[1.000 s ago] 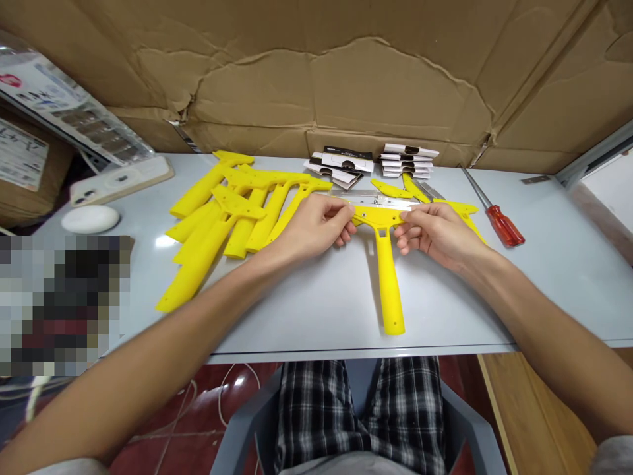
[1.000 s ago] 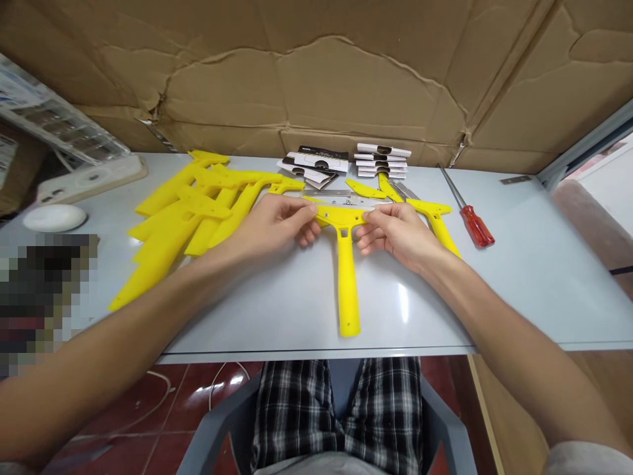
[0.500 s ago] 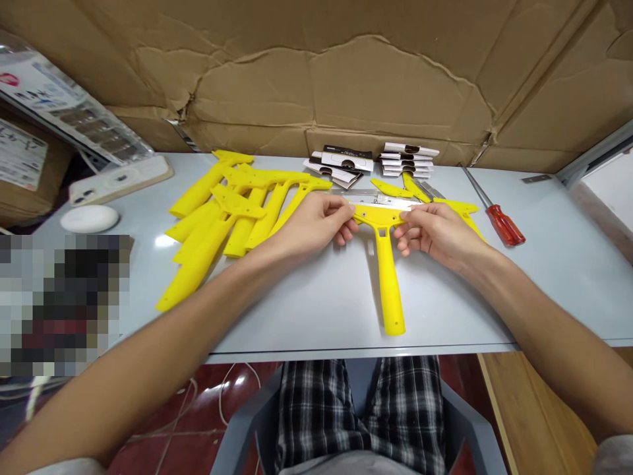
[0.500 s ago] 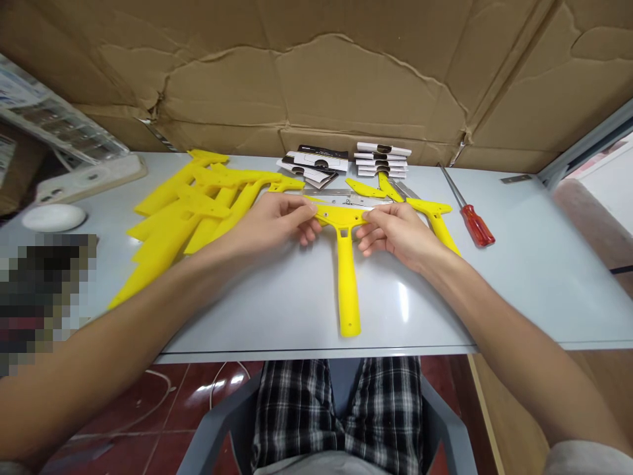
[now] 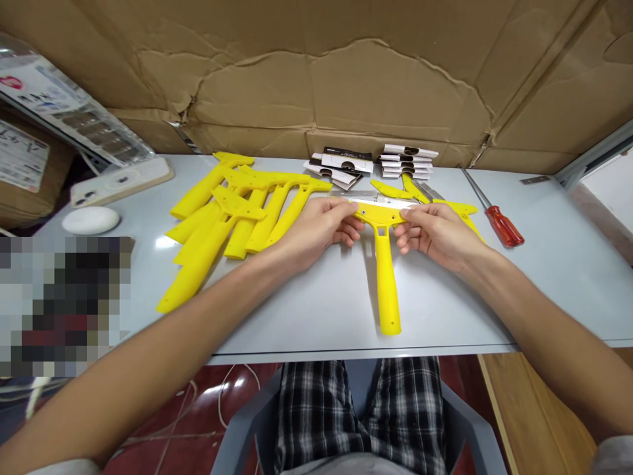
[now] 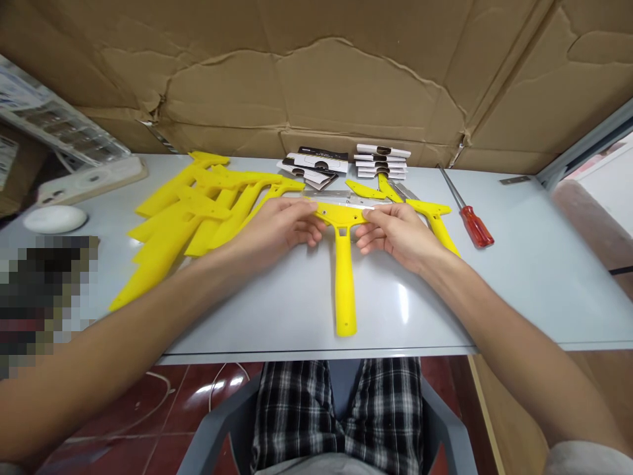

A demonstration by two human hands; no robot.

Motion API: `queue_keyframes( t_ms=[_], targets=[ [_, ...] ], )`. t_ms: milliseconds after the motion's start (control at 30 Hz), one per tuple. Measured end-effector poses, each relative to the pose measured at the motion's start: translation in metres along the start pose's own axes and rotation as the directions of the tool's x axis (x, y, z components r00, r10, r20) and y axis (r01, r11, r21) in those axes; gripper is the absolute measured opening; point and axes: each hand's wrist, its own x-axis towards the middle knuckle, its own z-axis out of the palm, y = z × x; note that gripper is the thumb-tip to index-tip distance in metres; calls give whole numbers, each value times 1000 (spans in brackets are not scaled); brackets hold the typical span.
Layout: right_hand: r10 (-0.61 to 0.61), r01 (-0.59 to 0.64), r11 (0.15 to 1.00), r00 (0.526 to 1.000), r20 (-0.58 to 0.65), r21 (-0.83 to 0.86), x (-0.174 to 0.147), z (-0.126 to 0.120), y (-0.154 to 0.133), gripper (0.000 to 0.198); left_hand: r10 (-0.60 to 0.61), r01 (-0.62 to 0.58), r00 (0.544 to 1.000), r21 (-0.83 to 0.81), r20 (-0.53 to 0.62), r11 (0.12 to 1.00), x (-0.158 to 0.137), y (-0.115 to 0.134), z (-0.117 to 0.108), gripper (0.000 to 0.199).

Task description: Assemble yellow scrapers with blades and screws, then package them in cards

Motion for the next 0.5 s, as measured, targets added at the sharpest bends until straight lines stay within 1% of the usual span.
queue_keyframes(
  t_ms=[67,133,233,333,500],
  targets=[
    [-10,10,1000,1000,11,13,-1,2,0,12,-12,13,999,-24,37,1000,-2,-5,4,21],
    [-16,16,1000,1000,25,25,-2,4,0,14,4,-3,998,-20,56,1000,-5,-10,7,24],
    [-14,12,999,999,43,40,-5,7,1,16,36,-35,999,-22,40,999,-8,-13,10,24],
    [0,-3,999,999,50,54,-7,11,2,12,30,-30,999,-17,25,999,-8,-13,10,21],
    [52,-54,997,998,37,54,-8,14,1,11,49,-50,998,26,45,998,-7,-15,10,20]
  ],
)
